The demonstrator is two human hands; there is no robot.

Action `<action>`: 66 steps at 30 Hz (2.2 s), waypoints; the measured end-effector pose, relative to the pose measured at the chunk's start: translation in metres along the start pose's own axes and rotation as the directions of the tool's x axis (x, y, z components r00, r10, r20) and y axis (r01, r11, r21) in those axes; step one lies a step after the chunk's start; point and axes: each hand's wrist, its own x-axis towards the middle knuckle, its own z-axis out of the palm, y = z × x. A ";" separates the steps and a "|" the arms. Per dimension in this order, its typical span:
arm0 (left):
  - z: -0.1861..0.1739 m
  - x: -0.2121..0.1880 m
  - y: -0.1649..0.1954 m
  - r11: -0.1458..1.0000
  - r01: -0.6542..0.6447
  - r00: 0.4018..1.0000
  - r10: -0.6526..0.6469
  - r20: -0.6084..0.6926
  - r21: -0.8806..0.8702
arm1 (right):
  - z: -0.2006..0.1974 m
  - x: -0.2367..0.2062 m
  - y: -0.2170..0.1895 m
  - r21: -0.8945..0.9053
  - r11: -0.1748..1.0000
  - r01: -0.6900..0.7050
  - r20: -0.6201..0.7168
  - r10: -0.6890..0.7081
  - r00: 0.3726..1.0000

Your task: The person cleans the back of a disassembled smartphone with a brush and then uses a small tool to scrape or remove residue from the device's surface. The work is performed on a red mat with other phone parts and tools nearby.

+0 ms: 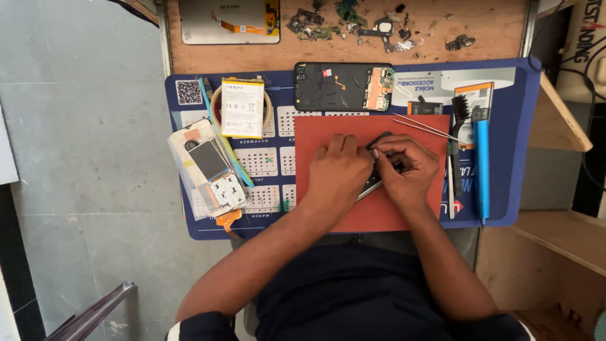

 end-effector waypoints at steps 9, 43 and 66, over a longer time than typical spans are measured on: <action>0.015 0.001 0.022 0.967 -0.030 0.998 0.042 -0.042 0.253 | 0.000 -0.001 0.005 0.058 0.998 -0.038 -0.046 0.041 0.998; -0.020 -0.007 -0.038 0.949 0.271 0.951 -0.238 0.199 -0.159 | 0.005 0.007 -0.018 -0.200 0.975 0.096 0.053 -0.088 0.995; -0.026 -0.058 -0.018 0.922 0.174 0.985 -0.156 0.078 -0.346 | 0.014 0.003 -0.022 -0.370 0.908 0.195 0.110 -0.165 0.980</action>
